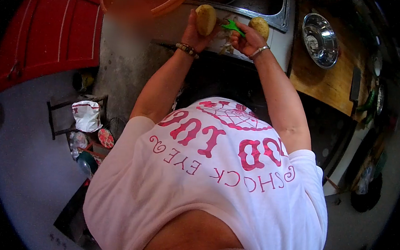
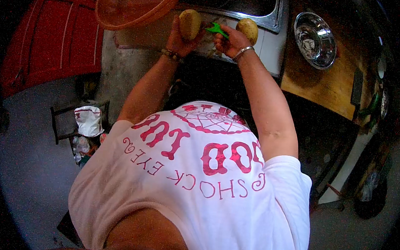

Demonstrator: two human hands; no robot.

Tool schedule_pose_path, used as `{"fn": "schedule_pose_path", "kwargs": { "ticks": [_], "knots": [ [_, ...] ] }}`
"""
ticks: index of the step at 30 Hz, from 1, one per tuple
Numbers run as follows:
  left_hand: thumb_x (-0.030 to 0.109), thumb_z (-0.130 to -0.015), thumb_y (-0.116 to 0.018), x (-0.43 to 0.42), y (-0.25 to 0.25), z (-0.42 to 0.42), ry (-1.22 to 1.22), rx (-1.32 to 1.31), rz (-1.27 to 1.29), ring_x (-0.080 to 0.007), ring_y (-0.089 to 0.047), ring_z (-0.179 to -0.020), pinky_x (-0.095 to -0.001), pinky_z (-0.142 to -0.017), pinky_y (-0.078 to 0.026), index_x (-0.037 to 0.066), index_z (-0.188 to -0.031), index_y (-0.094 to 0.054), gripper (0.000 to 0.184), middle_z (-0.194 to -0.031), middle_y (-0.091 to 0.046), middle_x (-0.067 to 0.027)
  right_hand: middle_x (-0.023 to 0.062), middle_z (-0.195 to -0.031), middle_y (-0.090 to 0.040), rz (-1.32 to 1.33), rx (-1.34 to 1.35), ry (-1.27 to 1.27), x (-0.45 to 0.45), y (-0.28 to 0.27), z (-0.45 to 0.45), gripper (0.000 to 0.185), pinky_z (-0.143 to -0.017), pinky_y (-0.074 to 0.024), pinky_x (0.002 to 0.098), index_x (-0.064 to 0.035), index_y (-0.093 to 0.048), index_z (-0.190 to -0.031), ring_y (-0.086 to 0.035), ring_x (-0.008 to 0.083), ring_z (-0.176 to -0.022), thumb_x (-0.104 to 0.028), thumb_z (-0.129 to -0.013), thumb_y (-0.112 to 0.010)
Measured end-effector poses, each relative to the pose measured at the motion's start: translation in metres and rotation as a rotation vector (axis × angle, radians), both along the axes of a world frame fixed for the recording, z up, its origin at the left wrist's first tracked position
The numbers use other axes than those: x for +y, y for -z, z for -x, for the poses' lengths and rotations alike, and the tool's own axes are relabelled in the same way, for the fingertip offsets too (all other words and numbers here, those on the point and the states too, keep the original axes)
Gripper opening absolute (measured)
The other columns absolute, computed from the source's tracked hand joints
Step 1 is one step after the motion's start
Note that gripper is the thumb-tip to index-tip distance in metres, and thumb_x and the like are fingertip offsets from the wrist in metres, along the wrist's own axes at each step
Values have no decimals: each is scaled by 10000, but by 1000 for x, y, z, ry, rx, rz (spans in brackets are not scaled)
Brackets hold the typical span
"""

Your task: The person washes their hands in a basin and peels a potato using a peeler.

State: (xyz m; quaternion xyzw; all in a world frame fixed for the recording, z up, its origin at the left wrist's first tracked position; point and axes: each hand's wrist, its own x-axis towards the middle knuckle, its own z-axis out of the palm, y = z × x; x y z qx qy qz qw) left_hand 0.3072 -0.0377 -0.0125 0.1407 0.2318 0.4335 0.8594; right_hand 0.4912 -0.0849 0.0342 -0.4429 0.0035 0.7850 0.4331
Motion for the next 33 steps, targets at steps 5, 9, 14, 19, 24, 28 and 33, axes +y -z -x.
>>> {"fn": "schedule_pose_path", "kwargs": {
  "ticks": [5, 9, 14, 19, 24, 28, 33],
  "knots": [
    [619, -797, -460, -1, 1, -1, 22, 3, -64, -294, -506, -1082, -434, -910, -457, 105, -1222, -424, 667, -1168, -511, -138, 14, -614, -428, 70, 71, 69, 0, 12, -4, 269, -438, -432, 240, -61, -420, -798, -437, 139, -533, -299, -914, -469],
    [637, -795, -442, -2, -5, 0, 16, 34, -81, -293, -525, -1059, -424, -892, -473, 105, -1221, -424, 682, -1146, -525, -156, 13, -616, -428, 47, 185, 47, -1, 18, -6, 274, -435, -428, 237, -55, -423, -799, -434, 133, -531, -300, -910, -473],
    [625, -805, -437, -4, -6, -6, -8, 89, -51, -287, -526, -1057, -416, -892, -474, 100, -1222, -425, 670, -1152, -520, -155, 23, -614, -445, 72, 138, 100, -4, 15, -3, 265, -442, -436, 233, -37, -439, -828, -446, 129, -511, -288, -912, -466],
    [623, -801, -451, -2, 1, -10, -82, 45, 3, -306, -506, -1073, -444, -906, -459, 97, -1224, -421, 676, -1159, -503, -154, 43, -628, -478, 50, 249, 150, -4, 23, -8, 268, -446, -446, 237, -30, -465, -818, -479, 144, -518, -282, -906, -469],
    [629, -799, -448, -7, -8, -7, -42, 51, -38, -302, -504, -1060, -461, -916, -437, 91, -1189, -437, 664, -1123, -508, -146, 62, -647, -501, 77, 265, 187, -4, 24, -12, 250, -459, -463, 248, -30, -479, -800, -505, 164, -536, -261, -896, -482],
    [633, -771, -489, -3, -6, -10, -39, 63, -47, -323, -481, -1092, -476, -923, -442, 95, -1225, -409, 708, -1151, -493, -161, 73, -660, -510, 78, 321, 187, -5, 31, -9, 213, -504, -490, 270, -20, -481, -826, -521, 177, -560, -221, -893, -496],
    [614, -772, -508, -4, -1, -17, -102, 46, -38, -316, -488, -1085, -471, -924, -443, 92, -1223, -411, 697, -1148, -495, -154, 80, -666, -514, 76, 343, 222, -4, 29, -6, 198, -532, -501, 290, -2, -478, -873, -525, 179, -573, -198, -894, -500]
  ]
}}
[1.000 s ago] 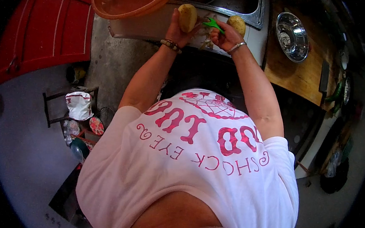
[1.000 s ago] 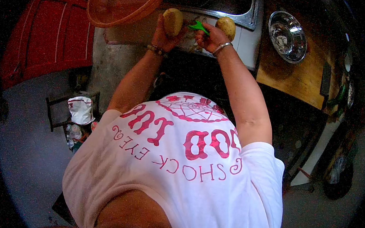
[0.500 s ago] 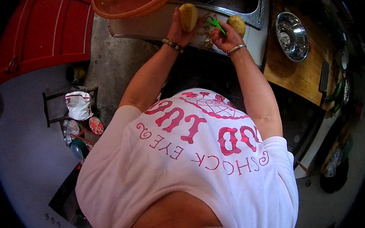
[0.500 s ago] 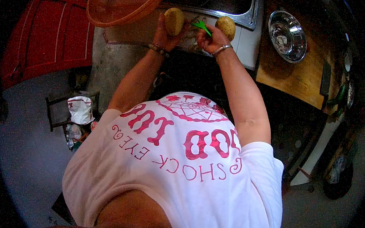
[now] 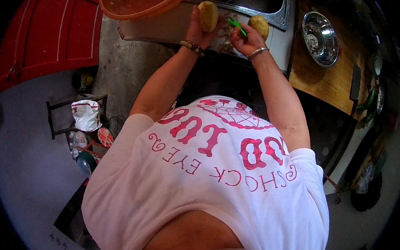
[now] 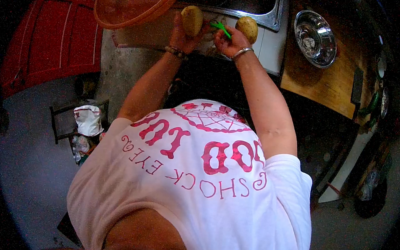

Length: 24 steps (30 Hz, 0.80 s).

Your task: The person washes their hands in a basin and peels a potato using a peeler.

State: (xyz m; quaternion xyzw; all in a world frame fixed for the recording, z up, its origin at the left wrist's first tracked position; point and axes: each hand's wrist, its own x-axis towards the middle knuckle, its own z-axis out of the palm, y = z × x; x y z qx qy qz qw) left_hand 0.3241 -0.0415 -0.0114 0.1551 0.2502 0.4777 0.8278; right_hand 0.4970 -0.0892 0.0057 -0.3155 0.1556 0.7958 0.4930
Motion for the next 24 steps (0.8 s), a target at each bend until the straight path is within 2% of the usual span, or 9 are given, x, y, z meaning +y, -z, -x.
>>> {"fn": "schedule_pose_path", "kwargs": {
  "ticks": [3, 5, 6, 8, 10, 12, 16, 18, 24],
  "knots": [
    [592, -780, -522, -2, 1, 2, -5, -5, 18, -311, -494, -1082, -466, -919, -445, 92, -1222, -416, 676, -1158, -495, -148, 69, -674, -525, 34, 32, 145, -1, -7, 0, 204, -527, -504, 299, -22, -485, -901, -529, 174, -570, -224, -888, -512],
    [578, -786, -527, 0, 4, 5, 15, -30, 20, -308, -494, -1085, -463, -917, -446, 93, -1222, -419, 661, -1170, -493, -145, 55, -668, -544, -120, -449, 58, -1, -11, 0, 246, -523, -493, 298, -42, -535, -947, -532, 158, -566, -277, -876, -525],
    [565, -790, -534, 3, 6, 7, 56, 11, 12, -304, -488, -1097, -459, -919, -443, 96, -1227, -417, 652, -1189, -485, -139, 55, -668, -544, -124, -450, 58, 1, -15, 0, 246, -523, -493, 298, -42, -535, -947, -532, 158, -566, -277, -876, -525],
    [552, -793, -542, 5, 9, 8, 98, 53, 5, -300, -482, -1108, -455, -920, -441, 99, -1233, -416, 644, -1209, -477, -132, 49, -652, -559, -309, -1165, -238, 3, -26, 0, 313, -528, -482, 288, -51, -587, -973, -534, 140, -553, -336, -853, -536],
    [522, -803, -549, 5, 13, 8, 138, 141, -44, -284, -480, -1118, -435, -928, -436, 103, -1239, -418, 620, -1223, -475, -121, 90, -711, -618, -349, -1387, -285, 7, -39, 7, 352, -597, -487, 316, -50, -622, -980, -592, 192, -633, -357, -832, -536],
    [513, -804, -553, 8, 18, 9, 148, 157, -50, -272, -483, -1117, -417, -924, -440, 105, -1240, -421, 612, -1217, -482, -113, 126, -837, -649, -553, -1792, -251, 15, -40, 12, 344, -702, -486, 357, -75, -639, -962, -619, 269, -769, -370, -818, -538],
    [485, -811, -561, 9, 16, 7, 195, 273, -53, -229, -518, -1055, -348, -853, -468, 110, -1233, -434, 579, -1198, -497, -90, 91, -814, -656, -635, -1988, -293, 19, -45, 15, 323, -647, -471, 293, -76, -640, -1008, -614, 191, -697, -332, -828, -560],
    [473, -816, -559, 8, 12, 8, 209, 315, -73, -214, -528, -1014, -336, -808, -472, 106, -1223, -442, 560, -1172, -511, -82, 124, -857, -654, -676, -2080, -301, 20, -52, 17, 322, -696, -476, 329, -107, -643, -1002, -628, 254, -773, -361, -824, -558],
    [419, -781, -622, 7, -6, 1, 170, 483, -88, -183, -534, -905, -311, -687, -455, 77, -1166, -469, 538, -1063, -537, -65, 146, -894, -642, -671, -2167, -351, 23, -56, 23, 329, -713, -479, 365, -112, -639, -1001, -615, 302, -818, -376, -829, -541]
  ]
}}
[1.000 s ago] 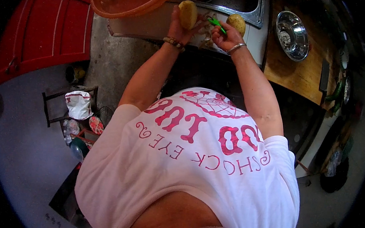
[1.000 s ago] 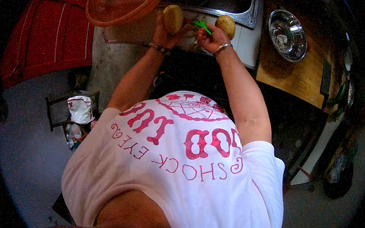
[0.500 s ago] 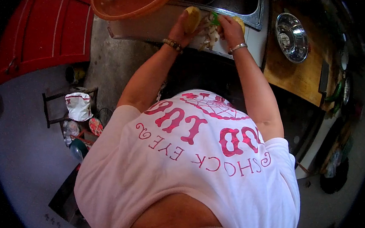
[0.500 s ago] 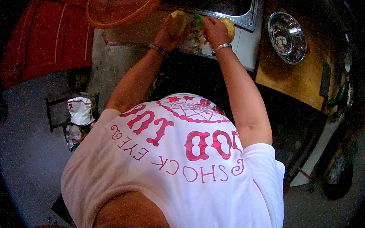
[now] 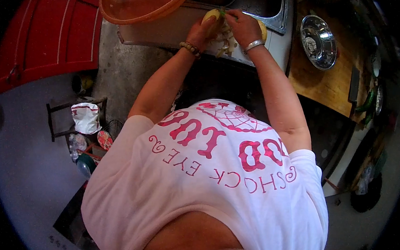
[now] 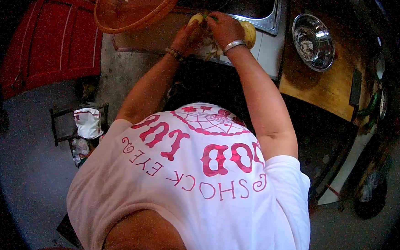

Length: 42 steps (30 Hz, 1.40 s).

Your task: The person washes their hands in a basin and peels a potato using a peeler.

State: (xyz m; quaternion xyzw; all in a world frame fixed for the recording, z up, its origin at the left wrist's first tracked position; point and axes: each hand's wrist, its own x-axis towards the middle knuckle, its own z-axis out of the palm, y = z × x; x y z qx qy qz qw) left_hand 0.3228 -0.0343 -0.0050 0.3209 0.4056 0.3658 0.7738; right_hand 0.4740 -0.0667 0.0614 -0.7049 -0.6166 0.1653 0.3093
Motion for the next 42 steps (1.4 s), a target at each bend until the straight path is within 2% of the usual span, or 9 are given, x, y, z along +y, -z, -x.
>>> {"fn": "schedule_pose_path", "kwargs": {
  "ticks": [8, 13, 18, 20, 22, 23, 27, 35, 42],
  "knots": [
    [472, -763, -624, 12, 18, -11, -105, 114, 92, -196, -549, -873, -331, -682, -474, 45, -1159, -485, 599, -1049, -543, -92, 147, -881, -637, 24, 84, -32, -20, 1, 6, 298, -708, -475, 391, -115, -637, -987, -604, 331, -810, -349, -847, -517],
    [591, -714, -605, 22, -2, -30, -250, -205, 225, -255, -502, -1003, -410, -821, -422, 27, -1223, -442, 777, -1160, -495, -116, 147, -900, -632, 196, -62, -97, -42, -2, 16, 275, -687, -475, 388, -105, -623, -998, -606, 336, -797, -314, -847, -528],
    [596, -724, -595, 34, -4, -12, -224, 15, 91, -255, -467, -1059, -430, -874, -378, 92, -1250, -427, 748, -1220, -460, -77, 129, -860, -636, 66, 595, 114, -38, 20, -3, 302, -713, -461, 361, -53, -592, -1026, -610, 266, -809, -293, -860, -519],
    [590, -723, -602, 30, -1, -9, -232, -124, 43, -260, -473, -1042, -425, -865, -388, 120, -1254, -426, 730, -1213, -465, -82, 84, -727, -605, 12, 629, 120, -34, 43, -16, 267, -582, -446, 312, -48, -576, -978, -575, 189, -640, -281, -872, -504],
    [596, -718, -604, 23, -1, -9, -263, -136, 72, -257, -481, -1022, -422, -851, -401, 119, -1245, -427, 732, -1195, -471, -83, 43, -631, -536, 699, 1522, 348, -35, 75, -32, 232, -444, -374, 270, -64, -537, -913, -475, 135, -487, -287, -888, -481],
    [602, -713, -606, 21, -1, -8, -294, -144, 95, -253, -490, -1002, -419, -836, -415, 118, -1237, -429, 734, -1177, -478, -84, 10, -602, -490, 592, 1432, 440, -40, 52, -26, 208, -382, -291, 239, -90, -501, -878, -391, 96, -421, -295, -896, -470],
    [593, -738, -585, 10, 10, 6, -103, -215, 172, -238, -502, -988, -418, -821, -434, 117, -1206, -436, 684, -1131, -493, -73, 16, -609, -502, 538, 1480, 319, -44, 38, -19, 201, -384, -298, 235, -89, -506, -881, -404, 100, -428, -287, -889, -474],
    [634, -714, -585, 5, 12, -1, -18, -280, 153, -228, -521, -954, -377, -803, -464, 116, -1170, -457, 702, -1082, -507, -91, 152, -863, -639, -44, 316, -3, -22, 15, -10, 346, -713, -469, 386, -87, -602, -1053, -612, 309, -767, -347, -842, -512],
    [532, -785, -576, 4, 16, -6, 73, -256, 100, -221, -546, -957, -351, -813, -494, 121, -1139, -493, 549, -1079, -546, -64, 147, -906, -640, -5, 96, -42, -12, -2, -3, 297, -726, -474, 383, -123, -615, -1042, -607, 313, -844, -323, -852, -506]
  ]
}}
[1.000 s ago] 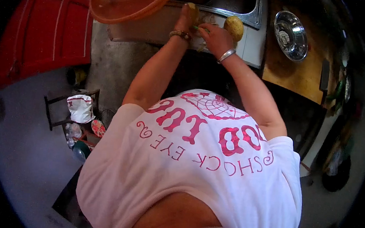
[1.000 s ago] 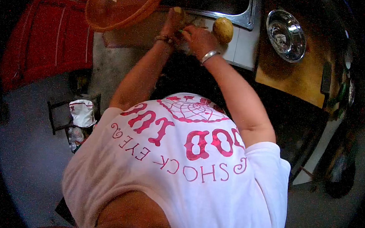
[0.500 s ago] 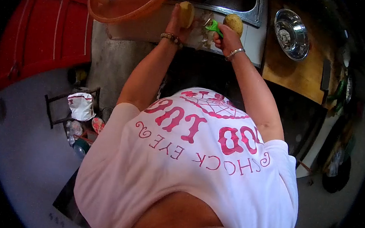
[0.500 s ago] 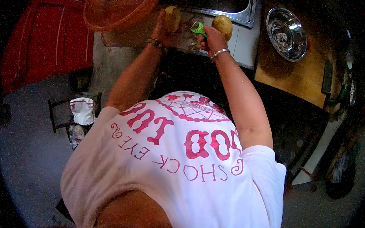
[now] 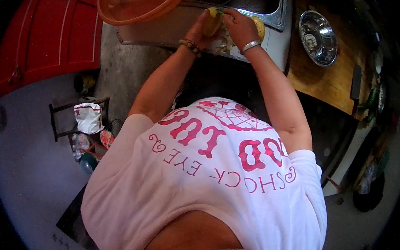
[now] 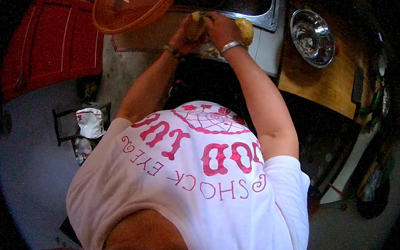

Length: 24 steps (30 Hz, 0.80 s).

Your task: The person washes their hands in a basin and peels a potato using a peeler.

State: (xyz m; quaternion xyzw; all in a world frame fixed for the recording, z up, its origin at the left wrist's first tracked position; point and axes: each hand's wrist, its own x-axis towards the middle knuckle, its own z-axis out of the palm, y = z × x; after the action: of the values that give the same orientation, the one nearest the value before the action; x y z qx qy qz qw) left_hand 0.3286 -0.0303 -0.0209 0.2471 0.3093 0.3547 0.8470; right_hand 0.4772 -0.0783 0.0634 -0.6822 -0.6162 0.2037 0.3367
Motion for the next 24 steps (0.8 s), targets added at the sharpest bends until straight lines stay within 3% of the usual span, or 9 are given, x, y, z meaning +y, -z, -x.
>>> {"fn": "schedule_pose_path", "kwargs": {
  "ticks": [3, 6, 11, 12, 14, 21, 24],
  "knots": [
    [531, -790, -570, 2, 5, -8, -39, 26, 45, -221, -548, -971, -356, -818, -495, 127, -1116, -504, 523, -1070, -551, -60, 148, -898, -639, 57, -67, 29, -2, 1, 8, 290, -719, -476, 405, -144, -605, -1060, -606, 333, -820, -321, -859, -493],
    [566, -734, -608, -2, 3, -16, -140, 33, 64, -228, -533, -982, -358, -830, -476, 76, -1151, -483, 655, -1088, -523, -100, 148, -902, -637, 83, -163, 60, -9, 0, 18, 283, -710, -479, 418, -161, -600, -1063, -607, 339, -808, -324, -862, -487],
    [572, -800, -512, -2, -8, -22, -211, -7, 159, -249, -534, -1006, -382, -842, -474, 50, -1198, -447, 660, -1121, -524, -129, 137, -926, -634, 60, -179, 99, -20, 3, 34, 263, -695, -488, 404, -163, -600, -1061, -610, 322, -816, -305, -870, -487],
    [572, -800, -512, 1, -5, -23, -212, -8, 158, -249, -534, -1006, -382, -842, -474, 50, -1198, -447, 660, -1121, -524, -129, 137, -926, -634, 59, -180, 98, -23, 4, 36, 263, -695, -488, 404, -163, -600, -1061, -610, 322, -816, -305, -870, -487],
    [616, -821, -419, 5, -5, -24, -239, -3, 196, -313, -535, -1004, -478, -859, -452, 82, -1192, -476, 653, -1126, -535, -150, 123, -941, -626, 53, -259, 64, -28, 7, 40, 255, -671, -490, 397, -165, -588, -1073, -607, 309, -813, -290, -876, -484],
    [624, -828, -385, 8, -8, -31, -363, 111, 216, -323, -531, -993, -492, -831, -460, 96, -1234, -440, 668, -1135, -524, -161, 114, -943, -614, -73, -223, 36, -40, 22, 43, 248, -655, -488, 400, -161, -584, -1063, -604, 300, -803, -288, -875, -482],
    [636, -821, -384, 6, -5, -31, -361, 74, 320, -326, -536, -967, -491, -817, -464, 113, -1242, -434, 673, -1131, -523, -155, 166, -926, -603, 61, -197, -7, -50, 18, 45, 246, -693, -479, 447, -128, -569, -1054, -594, 338, -821, -269, -879, -469]
  ]
}}
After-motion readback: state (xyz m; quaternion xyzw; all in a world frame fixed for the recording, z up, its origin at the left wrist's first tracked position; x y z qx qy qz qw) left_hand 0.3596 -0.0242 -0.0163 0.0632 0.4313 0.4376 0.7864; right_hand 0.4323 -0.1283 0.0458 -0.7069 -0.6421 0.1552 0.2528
